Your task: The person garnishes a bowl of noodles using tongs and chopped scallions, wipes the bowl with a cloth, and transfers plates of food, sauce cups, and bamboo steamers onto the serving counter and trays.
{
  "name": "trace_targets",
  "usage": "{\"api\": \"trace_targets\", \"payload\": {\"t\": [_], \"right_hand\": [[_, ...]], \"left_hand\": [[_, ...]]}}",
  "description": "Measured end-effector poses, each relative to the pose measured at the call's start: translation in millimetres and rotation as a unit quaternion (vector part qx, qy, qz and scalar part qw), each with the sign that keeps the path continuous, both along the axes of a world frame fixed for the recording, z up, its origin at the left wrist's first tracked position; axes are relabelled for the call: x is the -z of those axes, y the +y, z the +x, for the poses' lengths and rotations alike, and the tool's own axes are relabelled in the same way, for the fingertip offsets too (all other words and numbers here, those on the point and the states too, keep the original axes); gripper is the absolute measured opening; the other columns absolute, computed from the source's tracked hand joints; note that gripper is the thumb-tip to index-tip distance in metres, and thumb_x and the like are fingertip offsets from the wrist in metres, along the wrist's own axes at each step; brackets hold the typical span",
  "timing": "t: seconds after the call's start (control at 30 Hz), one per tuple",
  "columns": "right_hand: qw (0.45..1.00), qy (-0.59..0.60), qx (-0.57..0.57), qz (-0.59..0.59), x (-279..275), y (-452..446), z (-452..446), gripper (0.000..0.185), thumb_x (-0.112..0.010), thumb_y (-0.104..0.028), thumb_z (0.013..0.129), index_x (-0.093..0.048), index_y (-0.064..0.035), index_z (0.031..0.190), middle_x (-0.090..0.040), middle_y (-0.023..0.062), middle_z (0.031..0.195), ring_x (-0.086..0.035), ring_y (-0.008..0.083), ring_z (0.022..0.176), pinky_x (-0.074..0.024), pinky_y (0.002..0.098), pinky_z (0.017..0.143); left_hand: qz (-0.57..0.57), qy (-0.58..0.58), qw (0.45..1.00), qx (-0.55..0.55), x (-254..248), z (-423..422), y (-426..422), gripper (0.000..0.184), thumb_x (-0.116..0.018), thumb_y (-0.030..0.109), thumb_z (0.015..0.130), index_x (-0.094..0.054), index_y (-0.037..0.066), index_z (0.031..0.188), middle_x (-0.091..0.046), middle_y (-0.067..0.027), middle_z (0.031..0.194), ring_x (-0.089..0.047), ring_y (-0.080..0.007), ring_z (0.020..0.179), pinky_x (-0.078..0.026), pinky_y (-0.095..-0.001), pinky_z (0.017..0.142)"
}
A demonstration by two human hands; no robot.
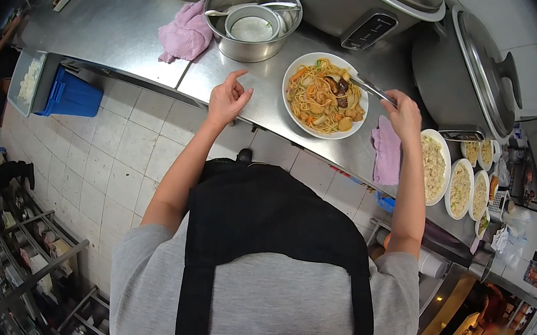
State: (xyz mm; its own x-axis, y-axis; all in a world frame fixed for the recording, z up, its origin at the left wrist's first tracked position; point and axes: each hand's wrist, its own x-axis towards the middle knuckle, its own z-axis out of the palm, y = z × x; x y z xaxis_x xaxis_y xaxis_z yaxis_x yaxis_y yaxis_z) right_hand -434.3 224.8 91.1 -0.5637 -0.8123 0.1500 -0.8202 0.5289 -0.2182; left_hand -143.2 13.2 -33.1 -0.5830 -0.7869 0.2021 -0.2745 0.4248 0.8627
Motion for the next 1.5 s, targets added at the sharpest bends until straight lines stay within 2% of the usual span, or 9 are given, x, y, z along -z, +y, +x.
{"api": "trace_targets", "payload": {"t": [0.1,0.37,0.47,0.53,0.73,0.87,1.03,1.4,1.5], "right_hand": [[0.989,-0.129,0.048,0.046,12.6,-13.2,-3.6,0.022,-0.062,-0.020,0.074,-0.063,-0.0075,0.092,-0.064,0.0125,0.082,-0.060,0.0290,0.082,-0.0452,0.0388,0.069],[0.999,-0.032,0.009,0.012,-12.6,-21.2,3.9,0.021,-0.062,-0.019,0.074,-0.063,-0.0092,0.092,-0.064,0.0120,0.084,-0.060,0.0286,0.083,-0.0454,0.0381,0.070],[0.999,-0.031,-0.043,-0.010,-15.6,-38.0,10.8,0.020,-0.061,-0.019,0.075,-0.063,-0.0092,0.092,-0.063,0.0116,0.085,-0.059,0.0286,0.084,-0.0456,0.0386,0.071],[0.996,-0.016,-0.085,-0.014,-10.2,-55.9,21.2,0.020,-0.060,-0.020,0.075,-0.063,-0.0091,0.092,-0.063,0.0110,0.086,-0.059,0.0285,0.085,-0.0458,0.0389,0.071],[0.991,0.012,-0.080,0.108,-2.9,-78.0,32.9,0.019,-0.059,-0.021,0.076,-0.062,-0.0093,0.091,-0.062,0.0075,0.091,-0.058,0.0271,0.087,-0.0462,0.0385,0.072],[0.996,-0.022,-0.072,0.045,-33.2,-31.7,24.4,0.019,-0.061,-0.020,0.074,-0.062,-0.0085,0.089,-0.062,0.0091,0.090,-0.058,0.0280,0.085,-0.0450,0.0385,0.071],[0.982,-0.094,-0.122,0.108,-31.5,35.4,12.1,0.021,-0.064,-0.012,0.069,-0.061,-0.0050,0.088,-0.061,0.0103,0.089,-0.057,0.0304,0.079,-0.0439,0.0379,0.068],[0.981,-0.065,-0.164,0.087,-33.6,31.4,19.0,0.016,-0.062,-0.009,0.070,-0.060,-0.0035,0.086,-0.059,0.0112,0.081,-0.056,0.0311,0.075,-0.0432,0.0377,0.065],[0.986,-0.093,-0.141,-0.004,-51.7,11.7,18.4,0.014,-0.060,-0.010,0.072,-0.060,-0.0040,0.085,-0.058,0.0109,0.080,-0.056,0.0301,0.072,-0.0433,0.0363,0.064]], "left_hand": [[-0.006,0.007,1.000,-0.004,1.0,0.1,-0.8,0.041,-0.064,0.018,0.071,-0.053,0.005,0.109,-0.054,-0.0043,0.055,-0.052,-0.0136,0.046,-0.042,-0.0250,0.047],[-0.017,0.004,1.000,-0.004,1.1,0.1,-0.6,0.042,-0.064,0.019,0.071,-0.053,0.005,0.109,-0.054,-0.0049,0.055,-0.052,-0.0149,0.046,-0.042,-0.0257,0.047],[-0.002,0.018,1.000,-0.002,2.0,0.4,-0.2,0.041,-0.063,0.013,0.072,-0.052,0.004,0.111,-0.051,-0.0019,0.055,-0.044,-0.0071,0.045,-0.036,-0.0218,0.045],[-0.014,0.003,1.000,-0.002,0.0,0.6,-0.7,0.042,-0.064,0.020,0.071,-0.052,0.005,0.109,-0.054,-0.0051,0.055,-0.052,-0.0155,0.046,-0.042,-0.0259,0.048],[0.000,0.010,1.000,-0.004,0.4,0.9,-0.8,0.042,-0.064,0.018,0.072,-0.052,0.005,0.110,-0.053,-0.0048,0.054,-0.052,-0.0149,0.046,-0.042,-0.0259,0.047],[0.008,0.014,1.000,-0.009,-0.2,1.1,-0.2,0.042,-0.064,0.018,0.072,-0.052,0.005,0.110,-0.054,-0.0046,0.055,-0.052,-0.0146,0.046,-0.042,-0.0257,0.047],[0.005,0.011,1.000,0.000,1.5,1.4,-1.6,0.042,-0.064,0.017,0.072,-0.052,0.005,0.110,-0.053,-0.0045,0.054,-0.052,-0.0138,0.046,-0.041,-0.0249,0.047],[0.015,0.015,1.000,0.006,-0.8,1.4,-2.0,0.043,-0.065,0.016,0.072,-0.051,0.005,0.111,-0.054,-0.0045,0.055,-0.051,-0.0128,0.046,-0.041,-0.0246,0.047],[0.011,0.015,1.000,0.007,-2.1,1.9,-1.5,0.043,-0.065,0.016,0.072,-0.051,0.005,0.111,-0.054,-0.0048,0.055,-0.052,-0.0134,0.046,-0.041,-0.0248,0.047]]}}
